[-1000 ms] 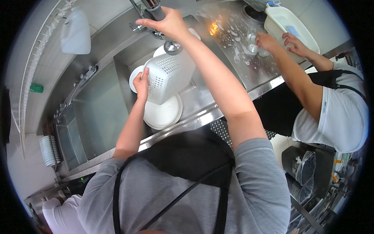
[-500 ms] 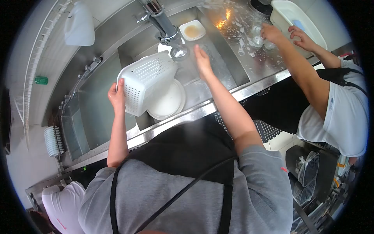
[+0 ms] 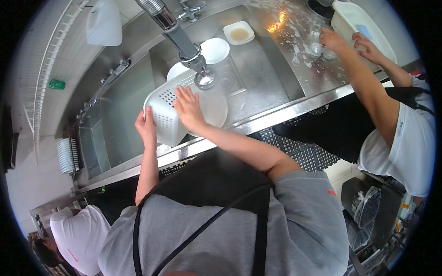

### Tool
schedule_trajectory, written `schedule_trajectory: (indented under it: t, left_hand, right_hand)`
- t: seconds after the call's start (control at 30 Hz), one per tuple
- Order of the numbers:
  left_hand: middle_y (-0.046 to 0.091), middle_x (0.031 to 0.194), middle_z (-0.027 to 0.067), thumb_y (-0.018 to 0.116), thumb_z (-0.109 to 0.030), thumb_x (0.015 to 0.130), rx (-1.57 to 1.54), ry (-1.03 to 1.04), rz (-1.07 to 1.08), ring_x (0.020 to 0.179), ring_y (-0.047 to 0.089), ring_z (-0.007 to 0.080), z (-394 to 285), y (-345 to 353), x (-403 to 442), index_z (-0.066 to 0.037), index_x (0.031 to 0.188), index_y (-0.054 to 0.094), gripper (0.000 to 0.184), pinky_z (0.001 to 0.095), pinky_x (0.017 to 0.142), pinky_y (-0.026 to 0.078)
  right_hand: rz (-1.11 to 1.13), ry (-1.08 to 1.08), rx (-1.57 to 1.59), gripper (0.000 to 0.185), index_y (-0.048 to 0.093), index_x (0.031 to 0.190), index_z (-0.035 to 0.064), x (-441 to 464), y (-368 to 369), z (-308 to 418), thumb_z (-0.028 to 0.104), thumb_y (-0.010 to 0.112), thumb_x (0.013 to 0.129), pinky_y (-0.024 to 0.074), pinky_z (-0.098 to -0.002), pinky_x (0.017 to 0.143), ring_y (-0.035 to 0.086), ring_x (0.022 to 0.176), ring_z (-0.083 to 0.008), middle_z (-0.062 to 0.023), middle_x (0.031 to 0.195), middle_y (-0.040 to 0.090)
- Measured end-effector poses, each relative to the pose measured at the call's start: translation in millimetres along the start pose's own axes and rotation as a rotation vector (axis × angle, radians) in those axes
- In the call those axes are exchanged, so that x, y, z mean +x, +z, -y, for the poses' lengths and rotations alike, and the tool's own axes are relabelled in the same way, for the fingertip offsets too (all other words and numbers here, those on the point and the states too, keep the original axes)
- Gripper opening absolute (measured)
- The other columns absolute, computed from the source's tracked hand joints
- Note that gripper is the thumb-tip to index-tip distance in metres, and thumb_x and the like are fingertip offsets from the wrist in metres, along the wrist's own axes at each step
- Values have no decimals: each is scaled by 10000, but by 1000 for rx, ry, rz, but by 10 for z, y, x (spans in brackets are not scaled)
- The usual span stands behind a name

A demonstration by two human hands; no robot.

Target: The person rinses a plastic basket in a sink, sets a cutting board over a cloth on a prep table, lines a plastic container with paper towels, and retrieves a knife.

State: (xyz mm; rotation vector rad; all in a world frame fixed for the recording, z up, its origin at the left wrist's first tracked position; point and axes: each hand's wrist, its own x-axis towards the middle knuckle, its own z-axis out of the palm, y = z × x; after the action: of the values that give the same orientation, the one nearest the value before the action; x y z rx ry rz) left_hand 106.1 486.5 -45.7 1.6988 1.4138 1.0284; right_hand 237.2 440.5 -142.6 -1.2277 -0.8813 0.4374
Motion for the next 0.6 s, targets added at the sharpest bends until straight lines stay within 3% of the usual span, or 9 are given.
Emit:
schedule_trajectory:
  t: [0.1,0.13,0.2,0.27,0.3,0.37,0.5,0.57,0.6]
  left_hand:
    - [352,487,-43,522,-260,843,-156,-28,-24,454,315,45,-31,-155,-62,-33,592,464,343,213,409,259]
    - [352,487,-43,522,-260,843,-157,-23,-30,454,315,45,-71,-245,-80,-33,592,464,343,213,409,259]
    - [349,489,-49,497,-252,858,-145,26,-46,444,309,36,-162,-448,-116,-41,606,469,330,196,406,251]
    - [356,496,-54,481,-243,868,-134,58,-40,448,303,30,-133,-500,-122,-39,603,466,335,197,403,242]
    - [359,501,-57,481,-241,868,-148,60,-75,452,301,25,-141,-526,-103,-39,610,471,328,197,403,239]
    - [365,512,-67,486,-240,867,-155,62,-78,464,289,16,-66,-484,-42,-35,638,491,307,197,404,223]
    - [366,507,-75,490,-252,865,-221,88,-80,454,286,13,-107,-480,17,-49,641,503,303,194,399,210]
    - [379,508,-68,482,-278,867,-329,43,-171,451,295,15,-14,-654,113,-54,648,511,315,196,397,214]
    - [386,508,-63,472,-300,870,-330,35,-196,447,298,15,-62,-728,129,-61,652,515,327,198,396,217]
  right_hand:
    - [154,-92,-480,452,402,1203,44,288,-5,321,342,358,865,354,-361,887,438,1081,-331,-236,1176,434]
    - [161,239,-330,493,397,1204,24,470,-63,273,374,341,863,307,-348,931,387,1132,-313,-223,1221,387]
    - [170,558,-167,535,393,1206,3,737,-96,215,407,324,861,260,-335,976,336,1184,-296,-211,1267,340]
    - [293,753,-338,584,371,1203,-28,924,-86,196,434,349,846,252,-332,979,370,1158,-291,-226,1265,334]
    - [292,747,-336,584,371,1203,-28,851,36,270,434,349,846,252,-332,979,370,1158,-291,-226,1265,334]
    - [276,166,-717,609,331,1209,-66,582,372,511,422,359,847,191,-385,1001,278,1213,-292,-244,1281,295]
    - [353,18,-520,592,309,1249,-33,614,412,657,420,311,868,172,-380,1011,213,1248,-291,-211,1313,271]
    - [388,226,-510,553,328,1253,-7,893,63,176,401,292,882,198,-364,1003,237,1246,-268,-185,1314,294]
    - [380,482,-232,531,369,1224,-4,891,-137,69,392,323,875,233,-358,983,278,1225,-257,-176,1300,323]
